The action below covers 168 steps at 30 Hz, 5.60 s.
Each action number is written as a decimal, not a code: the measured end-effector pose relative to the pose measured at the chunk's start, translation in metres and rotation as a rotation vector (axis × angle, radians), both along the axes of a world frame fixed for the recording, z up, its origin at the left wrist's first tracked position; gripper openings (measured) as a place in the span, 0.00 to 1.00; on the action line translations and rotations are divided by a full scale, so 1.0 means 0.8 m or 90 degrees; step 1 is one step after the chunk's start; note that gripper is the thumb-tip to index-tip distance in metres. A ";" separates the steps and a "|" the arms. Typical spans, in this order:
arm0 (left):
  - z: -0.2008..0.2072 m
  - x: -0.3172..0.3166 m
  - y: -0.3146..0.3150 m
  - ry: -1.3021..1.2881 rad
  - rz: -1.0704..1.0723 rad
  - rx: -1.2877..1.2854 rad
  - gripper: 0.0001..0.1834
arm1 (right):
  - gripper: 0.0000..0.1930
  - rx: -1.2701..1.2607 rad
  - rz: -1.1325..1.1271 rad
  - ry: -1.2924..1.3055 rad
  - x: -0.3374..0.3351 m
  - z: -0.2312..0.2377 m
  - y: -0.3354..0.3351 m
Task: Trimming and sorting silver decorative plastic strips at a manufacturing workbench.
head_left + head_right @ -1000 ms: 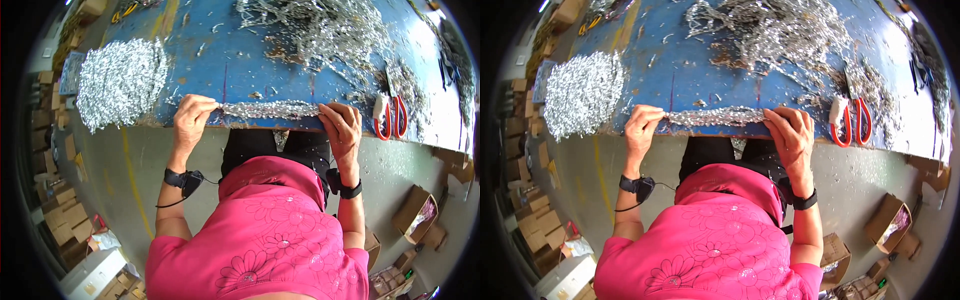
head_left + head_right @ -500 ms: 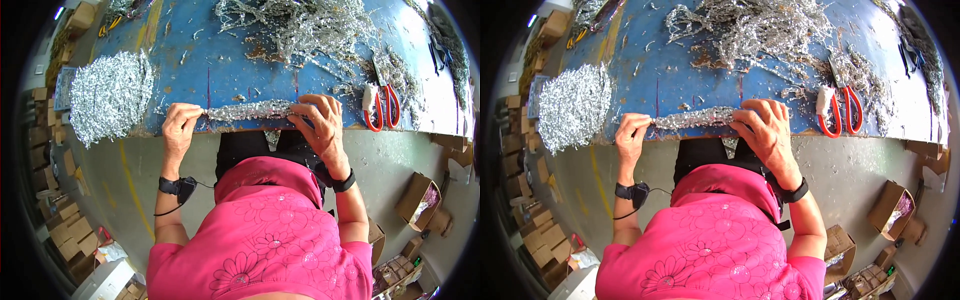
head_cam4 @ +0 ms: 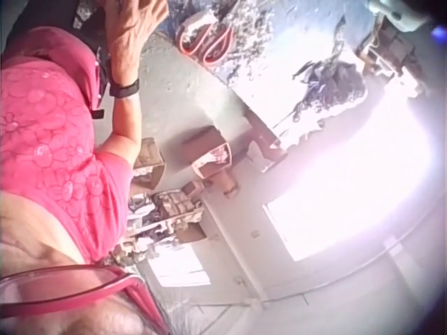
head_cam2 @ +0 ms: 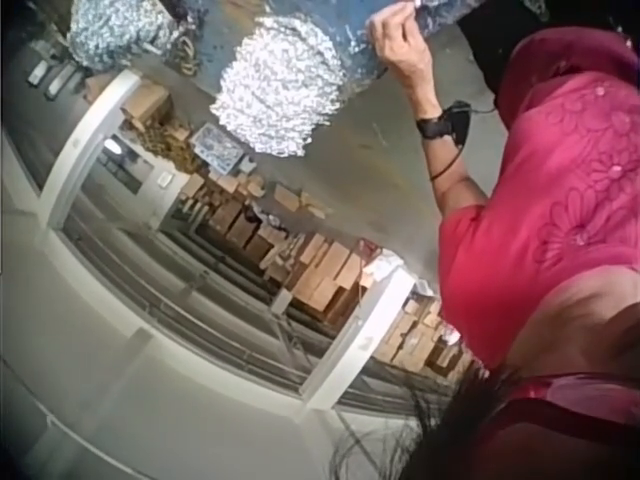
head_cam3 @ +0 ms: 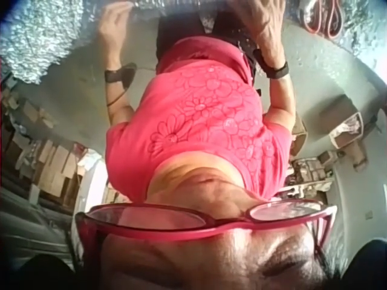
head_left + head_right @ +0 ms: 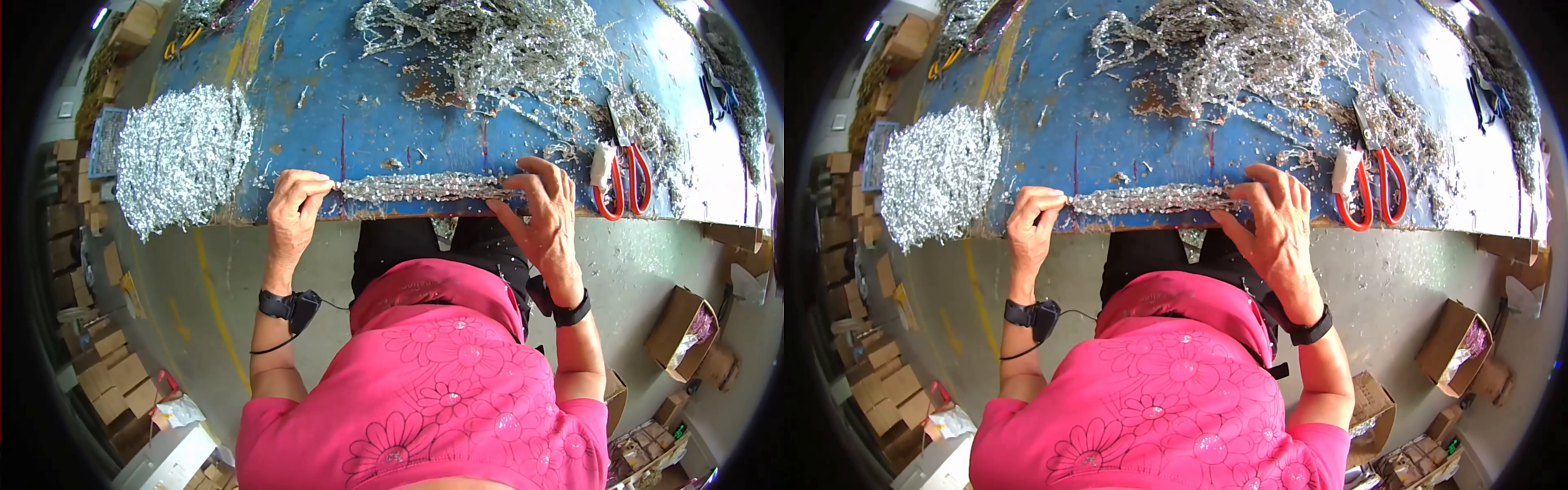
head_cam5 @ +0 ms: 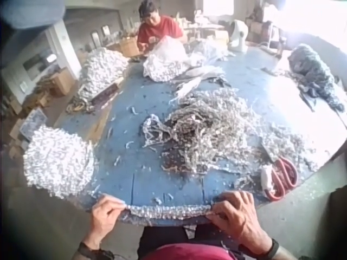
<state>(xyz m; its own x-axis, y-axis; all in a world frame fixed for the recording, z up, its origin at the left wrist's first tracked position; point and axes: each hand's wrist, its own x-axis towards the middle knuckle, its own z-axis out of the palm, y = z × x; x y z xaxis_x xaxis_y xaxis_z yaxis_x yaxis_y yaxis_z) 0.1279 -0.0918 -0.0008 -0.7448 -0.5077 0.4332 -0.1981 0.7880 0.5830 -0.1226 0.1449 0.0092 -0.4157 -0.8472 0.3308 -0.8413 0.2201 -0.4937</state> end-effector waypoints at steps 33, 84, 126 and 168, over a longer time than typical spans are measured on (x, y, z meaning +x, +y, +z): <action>0.027 0.011 0.008 -0.054 0.041 -0.027 0.11 | 0.20 -0.079 -0.322 0.153 -0.117 0.004 0.080; 0.003 -0.168 0.116 0.057 -0.215 -0.127 0.15 | 0.42 0.247 0.006 -0.666 0.068 0.014 0.092; -0.013 -0.161 0.117 0.083 -0.268 -0.208 0.17 | 0.15 0.130 0.005 -0.631 0.065 -0.001 0.090; -0.012 -0.159 0.118 0.094 -0.288 -0.142 0.18 | 0.16 0.083 -0.101 -0.914 0.043 0.003 0.100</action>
